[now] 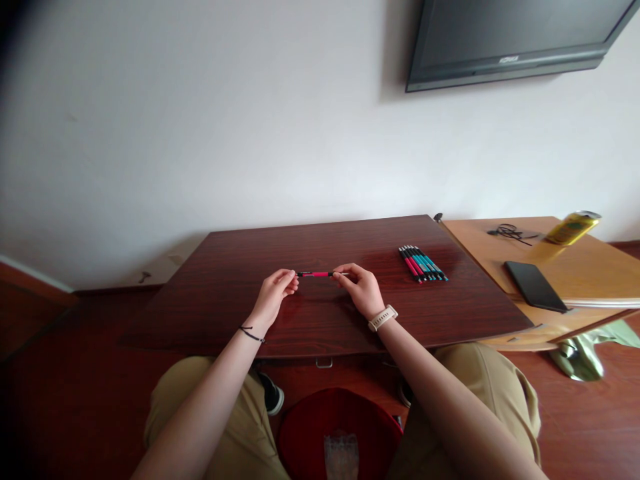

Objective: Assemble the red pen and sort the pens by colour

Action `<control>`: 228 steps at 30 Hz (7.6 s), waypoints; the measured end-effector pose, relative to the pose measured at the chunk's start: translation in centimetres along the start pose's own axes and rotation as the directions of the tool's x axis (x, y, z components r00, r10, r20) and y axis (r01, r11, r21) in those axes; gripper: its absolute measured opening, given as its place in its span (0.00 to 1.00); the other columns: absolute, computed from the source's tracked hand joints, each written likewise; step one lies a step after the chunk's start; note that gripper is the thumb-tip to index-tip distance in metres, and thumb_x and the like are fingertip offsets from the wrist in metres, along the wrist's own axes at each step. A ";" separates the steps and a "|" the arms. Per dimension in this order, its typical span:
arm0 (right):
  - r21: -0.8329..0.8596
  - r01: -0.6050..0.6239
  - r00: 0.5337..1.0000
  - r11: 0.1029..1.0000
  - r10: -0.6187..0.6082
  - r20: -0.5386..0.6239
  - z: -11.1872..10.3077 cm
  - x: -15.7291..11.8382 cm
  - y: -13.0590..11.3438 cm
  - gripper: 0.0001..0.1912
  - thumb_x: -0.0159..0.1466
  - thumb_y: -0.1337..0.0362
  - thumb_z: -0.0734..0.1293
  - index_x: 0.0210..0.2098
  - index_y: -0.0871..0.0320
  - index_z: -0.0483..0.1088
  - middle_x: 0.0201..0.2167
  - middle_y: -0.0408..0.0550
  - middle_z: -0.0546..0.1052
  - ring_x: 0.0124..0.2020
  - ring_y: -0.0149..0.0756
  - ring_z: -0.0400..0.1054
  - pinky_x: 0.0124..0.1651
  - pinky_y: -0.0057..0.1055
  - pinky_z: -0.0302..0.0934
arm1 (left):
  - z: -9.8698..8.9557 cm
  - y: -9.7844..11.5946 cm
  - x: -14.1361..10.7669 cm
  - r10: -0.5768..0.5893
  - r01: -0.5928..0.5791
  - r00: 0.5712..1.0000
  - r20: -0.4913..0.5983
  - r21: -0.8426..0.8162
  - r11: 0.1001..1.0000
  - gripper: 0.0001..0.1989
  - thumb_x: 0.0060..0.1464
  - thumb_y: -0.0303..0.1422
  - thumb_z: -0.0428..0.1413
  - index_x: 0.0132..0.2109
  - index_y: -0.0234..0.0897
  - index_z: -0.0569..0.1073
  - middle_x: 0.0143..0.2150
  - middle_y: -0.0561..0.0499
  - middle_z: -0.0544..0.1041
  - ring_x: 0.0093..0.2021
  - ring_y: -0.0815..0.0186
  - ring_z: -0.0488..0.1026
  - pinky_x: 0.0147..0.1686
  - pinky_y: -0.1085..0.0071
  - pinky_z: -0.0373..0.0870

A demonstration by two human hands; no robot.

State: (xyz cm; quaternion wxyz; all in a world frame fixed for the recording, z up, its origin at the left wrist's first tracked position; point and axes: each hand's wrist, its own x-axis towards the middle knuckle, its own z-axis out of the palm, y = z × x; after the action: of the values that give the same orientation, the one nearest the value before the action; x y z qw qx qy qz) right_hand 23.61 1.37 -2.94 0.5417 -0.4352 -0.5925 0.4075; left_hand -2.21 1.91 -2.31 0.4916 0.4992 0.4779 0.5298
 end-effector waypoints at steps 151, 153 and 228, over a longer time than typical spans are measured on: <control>-0.984 -0.102 0.985 0.148 0.154 -0.079 -13.4 4.2 0.4 0.16 0.74 0.62 0.62 0.56 0.58 0.74 0.53 0.62 0.81 0.47 0.52 0.78 0.44 0.39 0.64 | 0.5 0.6 -2.7 0.123 -0.256 0.899 0.420 0.277 0.926 0.08 0.67 0.37 0.58 0.44 0.38 0.79 0.37 0.47 0.85 0.38 0.61 0.83 0.45 0.67 0.75; -0.981 -0.120 0.984 0.152 0.147 -0.098 -12.7 4.0 -0.1 0.15 0.73 0.64 0.62 0.56 0.59 0.74 0.54 0.63 0.80 0.47 0.51 0.78 0.44 0.39 0.64 | 0.5 0.7 -2.7 0.121 -0.256 0.900 0.418 0.284 0.924 0.08 0.67 0.36 0.58 0.44 0.38 0.79 0.38 0.47 0.85 0.38 0.61 0.83 0.44 0.67 0.75; -0.730 0.086 0.954 0.678 0.156 0.257 0.9 -1.4 -2.3 0.13 0.72 0.53 0.68 0.35 0.53 0.73 0.30 0.44 0.81 0.31 0.37 0.75 0.34 0.30 0.55 | 2.9 1.4 -4.6 0.174 -0.414 0.908 0.380 0.757 0.505 0.12 0.75 0.40 0.51 0.45 0.42 0.76 0.41 0.49 0.83 0.41 0.60 0.81 0.43 0.68 0.72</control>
State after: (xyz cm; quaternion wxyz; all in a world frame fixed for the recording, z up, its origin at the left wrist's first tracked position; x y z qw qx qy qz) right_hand 22.56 -0.62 -1.25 0.2177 -0.5605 -0.7718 0.2067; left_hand 0.70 -2.68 -1.06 0.1592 0.8077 0.5088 0.2517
